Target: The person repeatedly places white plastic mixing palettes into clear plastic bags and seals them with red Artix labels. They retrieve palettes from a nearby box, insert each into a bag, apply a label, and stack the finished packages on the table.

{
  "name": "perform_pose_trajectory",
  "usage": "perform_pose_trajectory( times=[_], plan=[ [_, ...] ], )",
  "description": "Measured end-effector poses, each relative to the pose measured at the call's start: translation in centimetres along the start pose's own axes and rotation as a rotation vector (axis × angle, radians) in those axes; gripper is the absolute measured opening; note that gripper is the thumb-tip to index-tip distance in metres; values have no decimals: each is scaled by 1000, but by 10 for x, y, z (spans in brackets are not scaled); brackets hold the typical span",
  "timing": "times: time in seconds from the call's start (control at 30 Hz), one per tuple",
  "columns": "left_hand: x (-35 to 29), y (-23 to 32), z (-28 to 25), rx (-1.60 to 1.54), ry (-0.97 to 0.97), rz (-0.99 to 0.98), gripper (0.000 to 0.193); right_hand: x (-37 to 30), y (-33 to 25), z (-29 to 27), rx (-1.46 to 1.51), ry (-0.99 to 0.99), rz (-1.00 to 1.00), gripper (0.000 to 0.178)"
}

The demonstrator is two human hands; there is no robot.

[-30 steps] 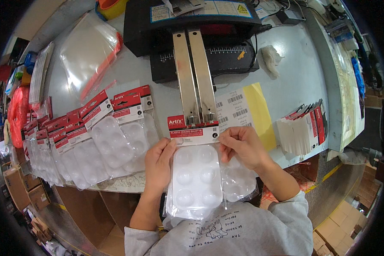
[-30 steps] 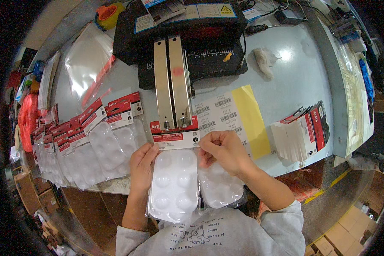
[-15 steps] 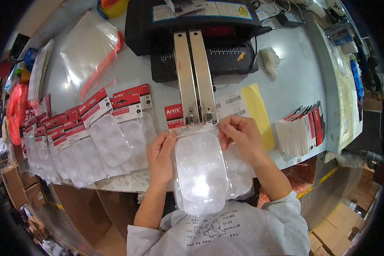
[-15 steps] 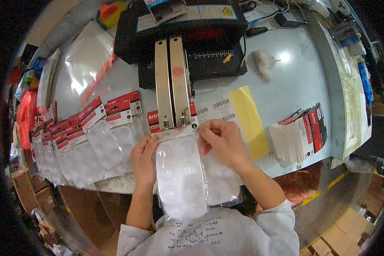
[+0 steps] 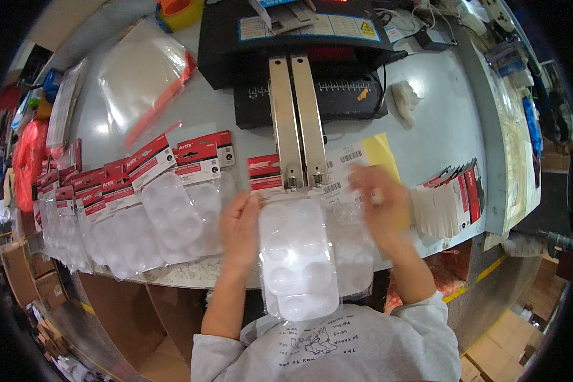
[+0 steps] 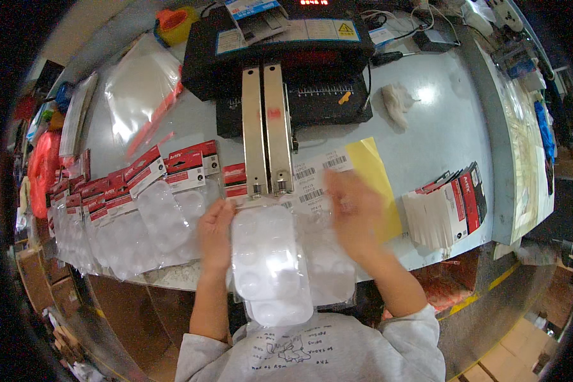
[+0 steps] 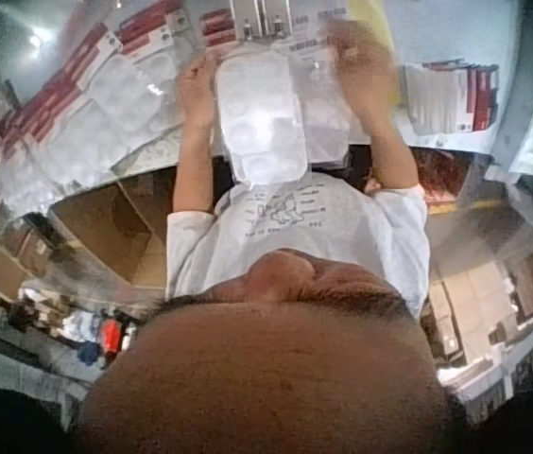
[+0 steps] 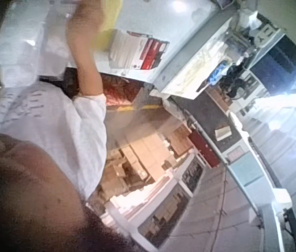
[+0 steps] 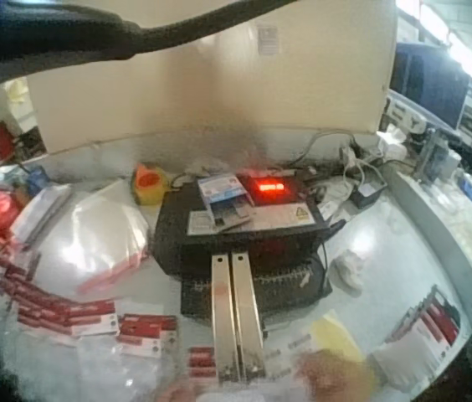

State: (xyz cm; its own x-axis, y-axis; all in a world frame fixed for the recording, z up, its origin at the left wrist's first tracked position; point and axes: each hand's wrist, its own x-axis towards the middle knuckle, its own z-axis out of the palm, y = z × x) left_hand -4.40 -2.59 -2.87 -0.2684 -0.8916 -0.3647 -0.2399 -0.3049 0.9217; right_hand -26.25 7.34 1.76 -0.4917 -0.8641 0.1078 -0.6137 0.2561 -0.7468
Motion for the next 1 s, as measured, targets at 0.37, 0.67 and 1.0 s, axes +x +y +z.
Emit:
perform_pose_trajectory(
  times=[0.37,0.67,1.0],
  plan=[
    [-60,32,-43,708,79,465,34,-48,102,-151,-445,316,420,61],
    [-77,41,-7,626,201,748,13,-32,-25,-93,-17,566,-5,53],
    [-89,54,2,-190,-343,4,10,12,-79,-32,-17,-260,-349,43]
  ],
)
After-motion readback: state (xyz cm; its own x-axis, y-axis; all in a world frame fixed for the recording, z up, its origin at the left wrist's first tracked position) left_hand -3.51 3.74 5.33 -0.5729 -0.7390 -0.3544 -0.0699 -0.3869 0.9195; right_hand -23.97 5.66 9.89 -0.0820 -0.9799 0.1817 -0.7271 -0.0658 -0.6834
